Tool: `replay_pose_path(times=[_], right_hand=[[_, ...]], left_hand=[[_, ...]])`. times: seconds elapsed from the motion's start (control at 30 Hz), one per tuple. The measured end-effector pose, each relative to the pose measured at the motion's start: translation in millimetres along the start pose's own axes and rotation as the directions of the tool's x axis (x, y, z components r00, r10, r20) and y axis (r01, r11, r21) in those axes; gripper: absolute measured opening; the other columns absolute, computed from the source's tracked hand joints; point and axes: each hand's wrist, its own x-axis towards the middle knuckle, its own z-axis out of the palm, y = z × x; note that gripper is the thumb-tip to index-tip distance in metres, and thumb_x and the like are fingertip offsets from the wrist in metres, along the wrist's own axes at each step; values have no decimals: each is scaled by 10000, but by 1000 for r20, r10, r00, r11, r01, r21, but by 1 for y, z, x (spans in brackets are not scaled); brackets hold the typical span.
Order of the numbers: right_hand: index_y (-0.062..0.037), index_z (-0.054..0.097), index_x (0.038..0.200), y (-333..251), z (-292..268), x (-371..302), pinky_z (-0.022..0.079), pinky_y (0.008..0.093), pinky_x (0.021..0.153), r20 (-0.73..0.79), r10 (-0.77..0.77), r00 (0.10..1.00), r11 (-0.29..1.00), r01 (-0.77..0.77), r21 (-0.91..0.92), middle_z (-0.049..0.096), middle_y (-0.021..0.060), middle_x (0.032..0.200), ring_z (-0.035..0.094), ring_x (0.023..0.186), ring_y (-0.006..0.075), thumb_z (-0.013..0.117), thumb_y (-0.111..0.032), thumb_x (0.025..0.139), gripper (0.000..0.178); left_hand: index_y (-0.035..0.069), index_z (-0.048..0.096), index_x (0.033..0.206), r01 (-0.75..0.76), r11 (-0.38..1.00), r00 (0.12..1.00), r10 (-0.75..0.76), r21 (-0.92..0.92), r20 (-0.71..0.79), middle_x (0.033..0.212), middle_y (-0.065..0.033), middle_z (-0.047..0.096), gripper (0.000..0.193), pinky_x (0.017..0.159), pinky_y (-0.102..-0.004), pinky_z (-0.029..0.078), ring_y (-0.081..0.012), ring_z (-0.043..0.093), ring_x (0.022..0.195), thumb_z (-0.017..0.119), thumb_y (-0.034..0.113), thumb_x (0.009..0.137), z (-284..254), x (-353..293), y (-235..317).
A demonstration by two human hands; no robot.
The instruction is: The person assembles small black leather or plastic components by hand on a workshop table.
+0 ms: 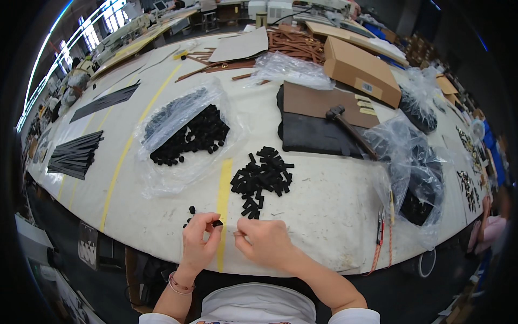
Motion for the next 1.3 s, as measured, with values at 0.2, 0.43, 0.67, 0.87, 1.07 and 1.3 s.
replay_pose_path(times=[0.2,0.43,0.67,0.87,1.07,1.3], right_hand=[[-41,531,760,40,-26,18,429,339,515,-32,337,941,886,-328,-327,550,78,541,560,523,240,592,-154,695,143],[1,534,791,44,-22,31,446,393,615,48,461,886,846,-423,-326,591,147,661,581,634,311,525,-141,686,177],[-18,508,726,46,-19,28,445,382,624,65,417,907,856,-368,-362,591,120,735,570,709,287,492,-90,647,109],[-2,507,697,44,-29,12,385,271,468,36,359,933,933,-358,-41,535,63,579,485,479,156,532,-49,629,86],[5,486,652,-7,-17,2,328,188,440,116,386,915,795,-394,461,461,9,538,394,491,28,544,-40,664,75],[12,593,802,10,-17,-8,352,167,485,376,379,845,602,-534,594,553,-14,653,443,547,9,578,-29,712,99]], left_hand=[[37,551,839,-310,523,941,285,794,180,835,-72,523,218,708,-350,351,-232,469,803,561,5,623,-24,13,-17],[50,541,837,-238,579,955,284,780,81,921,-96,524,206,802,-388,334,-268,461,907,584,23,637,-26,5,-8],[50,557,872,-369,471,921,300,801,248,1088,-124,500,221,932,-469,240,-291,397,1087,612,84,660,-19,5,-25],[18,562,863,-194,811,975,219,552,21,935,-120,565,149,797,-354,395,-228,534,877,593,59,723,-15,1,3],[-26,528,900,339,734,940,-247,-588,233,755,-82,586,99,587,-214,452,-114,562,629,510,34,823,20,-6,3],[-20,522,896,406,667,909,-223,-625,353,729,-51,574,91,578,-199,439,-90,537,601,506,39,829,15,-9,-5]])
